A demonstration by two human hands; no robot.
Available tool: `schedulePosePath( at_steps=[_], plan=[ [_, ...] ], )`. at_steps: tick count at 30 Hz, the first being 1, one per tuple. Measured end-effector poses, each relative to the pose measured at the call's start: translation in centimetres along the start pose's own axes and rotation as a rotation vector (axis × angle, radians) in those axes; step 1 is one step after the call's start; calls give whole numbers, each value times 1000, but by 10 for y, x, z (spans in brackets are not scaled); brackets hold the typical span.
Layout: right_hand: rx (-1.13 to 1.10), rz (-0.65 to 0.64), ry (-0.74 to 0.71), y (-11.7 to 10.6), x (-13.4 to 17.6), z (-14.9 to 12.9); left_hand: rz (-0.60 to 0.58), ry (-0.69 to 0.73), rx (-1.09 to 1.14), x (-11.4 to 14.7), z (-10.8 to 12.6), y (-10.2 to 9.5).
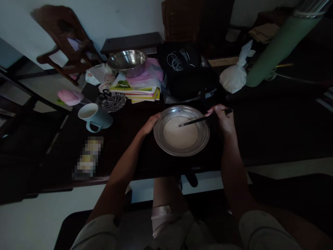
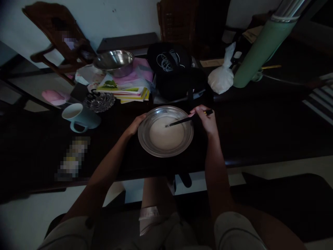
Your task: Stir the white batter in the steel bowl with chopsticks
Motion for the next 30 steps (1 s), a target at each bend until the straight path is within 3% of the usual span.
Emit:
schedulePosePath(
  at_steps=[2, 7, 12, 17, 22, 27, 30],
  plan=[
    [-5, 34, -15, -2, 0, -1, 1, 0, -3, 0, 0, 0],
    [0, -65, 27, 5, 1, 2, 3, -8, -12, 0, -1, -1],
    [-26, 47, -8, -2, 0, -1, 5, -2, -6, 0, 2, -1],
    [-8, -71, 24, 7, 2, 0, 0, -1, -9, 2, 4, -1],
    [-17, 44, 8, 0, 2, 1, 5, 1, 14, 4, 4, -1],
    [-18, -82, 12, 10, 2, -2, 2, 3, -3, 4, 6, -1],
    [-9, -33, 8, 7, 1, -4, -2, -6, -2, 4, 6, -1]
  ],
)
Point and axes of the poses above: each hand's wrist, its own x-axis away from the middle knuckle, its own y-axis out of the palm, z = x × y, the point moved 6 cm from there along -x, towards the middle knuckle, and after that the axes turned 10 degrees about -x, right-handed, at the moved point
